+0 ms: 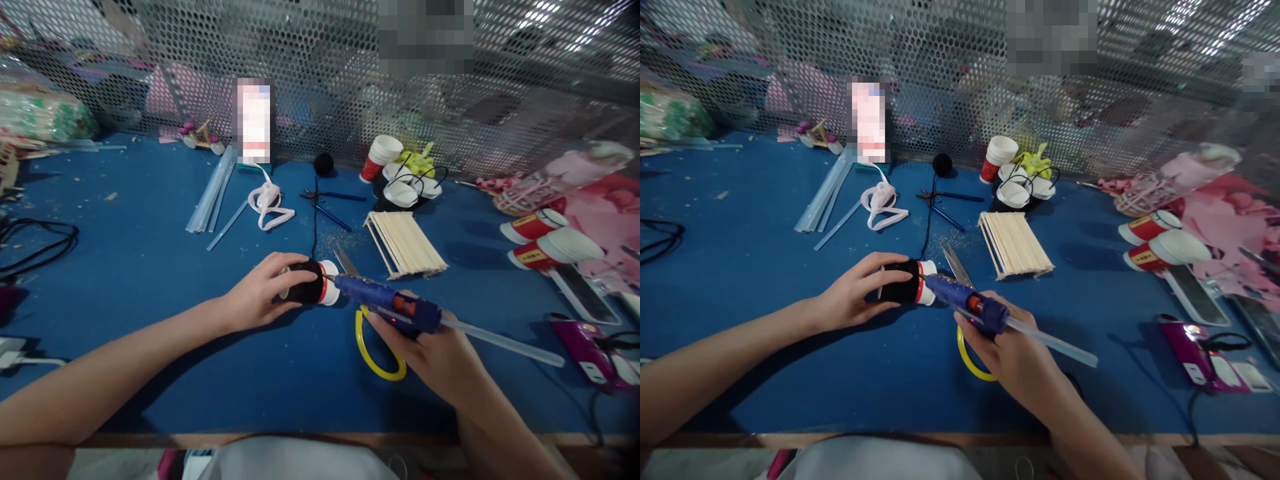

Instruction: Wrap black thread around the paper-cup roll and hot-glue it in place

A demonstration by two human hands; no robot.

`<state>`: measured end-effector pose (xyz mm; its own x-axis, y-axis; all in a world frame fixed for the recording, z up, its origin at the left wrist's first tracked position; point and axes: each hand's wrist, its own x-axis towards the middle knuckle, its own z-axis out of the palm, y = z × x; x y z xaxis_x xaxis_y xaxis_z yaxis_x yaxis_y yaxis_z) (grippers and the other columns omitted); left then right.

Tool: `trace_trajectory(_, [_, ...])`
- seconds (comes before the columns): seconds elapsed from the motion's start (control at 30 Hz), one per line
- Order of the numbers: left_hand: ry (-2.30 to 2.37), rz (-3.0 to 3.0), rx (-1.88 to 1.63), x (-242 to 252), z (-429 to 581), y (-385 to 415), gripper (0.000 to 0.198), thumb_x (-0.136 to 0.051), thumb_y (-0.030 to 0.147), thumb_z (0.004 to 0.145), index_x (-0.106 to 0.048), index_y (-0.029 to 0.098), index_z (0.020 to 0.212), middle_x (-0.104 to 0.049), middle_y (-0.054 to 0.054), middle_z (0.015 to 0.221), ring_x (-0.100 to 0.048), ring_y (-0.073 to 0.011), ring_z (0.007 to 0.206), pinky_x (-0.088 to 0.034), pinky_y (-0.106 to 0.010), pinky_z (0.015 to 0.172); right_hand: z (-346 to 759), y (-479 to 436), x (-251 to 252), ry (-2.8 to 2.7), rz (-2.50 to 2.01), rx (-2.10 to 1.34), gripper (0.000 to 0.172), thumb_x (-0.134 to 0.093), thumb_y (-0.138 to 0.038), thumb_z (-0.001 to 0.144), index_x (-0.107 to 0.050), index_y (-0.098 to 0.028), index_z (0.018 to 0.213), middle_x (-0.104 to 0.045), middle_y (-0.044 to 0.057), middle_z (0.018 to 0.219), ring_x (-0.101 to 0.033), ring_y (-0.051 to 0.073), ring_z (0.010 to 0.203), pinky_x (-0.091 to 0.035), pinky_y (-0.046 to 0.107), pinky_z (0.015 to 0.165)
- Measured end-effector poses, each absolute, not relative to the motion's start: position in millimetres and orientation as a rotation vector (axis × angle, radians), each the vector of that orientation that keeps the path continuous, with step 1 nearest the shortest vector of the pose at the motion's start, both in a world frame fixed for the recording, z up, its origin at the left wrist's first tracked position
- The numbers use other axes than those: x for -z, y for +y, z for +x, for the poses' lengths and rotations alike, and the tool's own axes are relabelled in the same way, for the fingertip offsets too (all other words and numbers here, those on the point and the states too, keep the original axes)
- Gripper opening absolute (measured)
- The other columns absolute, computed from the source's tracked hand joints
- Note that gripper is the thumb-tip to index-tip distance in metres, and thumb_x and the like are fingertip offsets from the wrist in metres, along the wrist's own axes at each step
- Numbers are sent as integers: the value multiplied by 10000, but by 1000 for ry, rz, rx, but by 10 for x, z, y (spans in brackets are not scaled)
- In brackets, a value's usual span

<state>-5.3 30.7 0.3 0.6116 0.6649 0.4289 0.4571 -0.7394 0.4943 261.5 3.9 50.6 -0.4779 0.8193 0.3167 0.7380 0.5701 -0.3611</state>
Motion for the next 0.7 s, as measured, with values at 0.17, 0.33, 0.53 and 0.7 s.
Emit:
trace_trajectory(0.17, [846, 2672, -850, 21, -44, 297, 395, -547, 148, 805, -455, 210, 1183, -457, -148, 1253, -449, -257, 1120, -433, -449, 911, 2571, 73, -527, -2312, -1289, -357, 141, -499, -298, 817, -557, -220, 715, -629, 32, 658, -615, 176, 569, -508, 278, 510])
trace_trajectory(0.33, [809, 2690, -833, 28, -39, 294, 401, -535, 121, 804, -455, 197, 1189, -440, -147, 1260, -428, -256, 1131, -421, -433, 928, 2577, 85, -500, -2301, -1279, -332, 116, -543, -293, 791, -543, -210, 710, -641, 39, 669, -632, 191, 596, -518, 285, 541])
trace_trajectory(0.53, [977, 2309, -891, -36, -31, 315, 446, -595, 261, 788, -445, 187, 1202, -460, -139, 1221, -455, -237, 1136, -419, -411, 952, 2569, 42, -519, -2321, -1281, -353, 143, -497, -300, 817, -582, -205, 753, -643, 38, 687, -634, 182, 617, -523, 282, 577])
trace_trajectory(0.7, [1049, 2106, -938, -45, -29, 319, 482, -647, 297, 743, -468, 185, 1176, -526, -109, 1125, -513, -222, 1053, -445, -394, 907, 2579, 4, -488, -2359, -1258, -333, 164, -500, -323, 816, -595, -193, 788, -662, 67, 746, -650, 199, 684, -533, 291, 602])
